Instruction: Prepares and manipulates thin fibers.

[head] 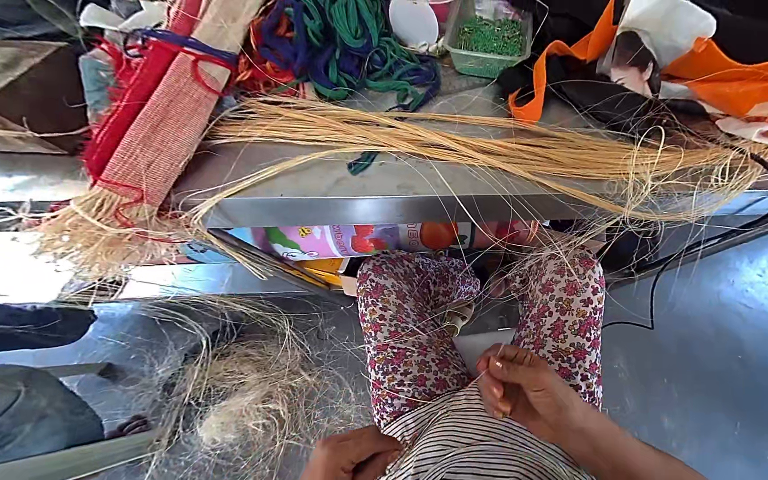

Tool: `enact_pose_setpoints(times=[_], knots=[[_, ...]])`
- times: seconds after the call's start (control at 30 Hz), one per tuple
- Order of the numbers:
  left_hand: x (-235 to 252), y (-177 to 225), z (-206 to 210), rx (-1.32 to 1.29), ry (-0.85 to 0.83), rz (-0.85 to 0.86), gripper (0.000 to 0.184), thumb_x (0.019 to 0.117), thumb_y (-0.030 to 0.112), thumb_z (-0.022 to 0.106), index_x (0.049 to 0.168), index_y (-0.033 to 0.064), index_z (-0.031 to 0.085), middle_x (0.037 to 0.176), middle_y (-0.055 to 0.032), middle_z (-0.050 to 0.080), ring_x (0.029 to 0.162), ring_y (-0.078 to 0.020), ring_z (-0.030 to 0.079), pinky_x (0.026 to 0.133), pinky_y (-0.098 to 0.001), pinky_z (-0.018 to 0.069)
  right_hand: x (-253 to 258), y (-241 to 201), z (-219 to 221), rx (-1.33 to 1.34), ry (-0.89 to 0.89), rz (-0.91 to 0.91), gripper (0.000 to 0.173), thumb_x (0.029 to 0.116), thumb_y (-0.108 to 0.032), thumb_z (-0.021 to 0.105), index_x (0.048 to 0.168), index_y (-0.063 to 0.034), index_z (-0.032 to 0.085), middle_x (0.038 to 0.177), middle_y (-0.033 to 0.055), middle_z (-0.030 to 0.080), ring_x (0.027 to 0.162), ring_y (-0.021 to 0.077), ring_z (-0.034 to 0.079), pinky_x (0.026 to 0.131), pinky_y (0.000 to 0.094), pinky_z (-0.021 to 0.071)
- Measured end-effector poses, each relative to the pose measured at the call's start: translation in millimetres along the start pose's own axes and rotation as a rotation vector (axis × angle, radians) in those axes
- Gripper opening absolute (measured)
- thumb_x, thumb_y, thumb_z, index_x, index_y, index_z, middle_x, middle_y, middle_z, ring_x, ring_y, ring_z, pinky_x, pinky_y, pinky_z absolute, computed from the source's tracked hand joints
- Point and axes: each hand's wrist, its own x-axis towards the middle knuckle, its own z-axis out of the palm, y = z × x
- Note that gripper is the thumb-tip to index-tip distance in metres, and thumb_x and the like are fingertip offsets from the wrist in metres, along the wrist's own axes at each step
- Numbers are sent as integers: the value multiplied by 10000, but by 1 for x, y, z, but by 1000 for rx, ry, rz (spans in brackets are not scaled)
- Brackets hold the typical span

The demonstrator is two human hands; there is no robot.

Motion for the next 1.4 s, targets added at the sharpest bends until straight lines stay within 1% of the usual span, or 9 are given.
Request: enact_pose_setpoints(times=[0.3,0.47,0.73,0.83,0.9,0.97,1.1,1.27,1.4], knots=[[-28,-41,-57,226,121,-383,225,934,144,614,919,-41,741,735,-25,703,603,46,592,588,-152,502,-16,-10,-29,-218,312,-362,234,981,-10,565,964,-53,794,775,-6,738,635,23,654,619,183,562],[-40,-60,-75,383,172,-506,228,963,111,602,982,-75,733,771,-163,709,630,-205,657,642,-443,548,-23,-18,-39,-227,387,-464,238,980,-30,571,945,-89,799,815,3,758,657,34,671,638,195,573],[-46,-74,-92,445,217,-565,230,988,76,579,1016,-101,723,833,-213,721,684,-272,691,704,-492,565,-33,-18,-46,-231,385,-484,218,980,-46,599,950,-100,809,825,9,766,675,40,692,650,196,586],[-41,-76,-85,500,380,-429,258,939,27,634,1147,-115,688,1140,-367,650,870,-438,698,768,-593,563,-35,-15,-47,-222,360,-454,214,986,-57,600,961,-99,808,842,31,777,708,67,722,675,216,607],[-28,-60,-71,523,514,-429,584,895,-31,642,1452,-105,485,1494,-465,318,1076,-588,612,836,-644,547,-33,-11,-48,-219,312,-431,197,981,-78,619,966,-109,813,887,46,785,753,92,740,708,237,619],[-15,-34,-49,510,617,-390,500,899,6,636,1380,-106,555,1410,-421,451,979,-485,673,755,-545,589,-29,-4,-46,-250,236,-418,172,978,-126,649,991,-124,821,938,50,791,795,104,750,737,248,625],[9,15,13,-240,343,-381,282,1037,223,532,1009,64,763,919,21,768,784,-19,710,677,-205,587,-15,8,-39,-389,62,-433,182,983,-197,662,1064,-144,816,1002,26,791,874,96,752,792,249,624],[44,23,64,-1363,139,-519,484,1112,341,315,1399,56,579,1239,-135,723,1171,-275,690,1001,-436,559,-2,17,-25,-700,-187,-418,164,989,-211,669,1058,-134,795,1017,-17,781,921,57,733,834,228,613],[56,20,51,-1385,688,-464,516,1132,284,190,1113,112,677,839,-10,741,810,-153,738,822,-348,622,-12,11,-27,-866,-225,-312,111,944,-69,688,981,-46,790,979,-3,781,929,40,729,870,235,605]])
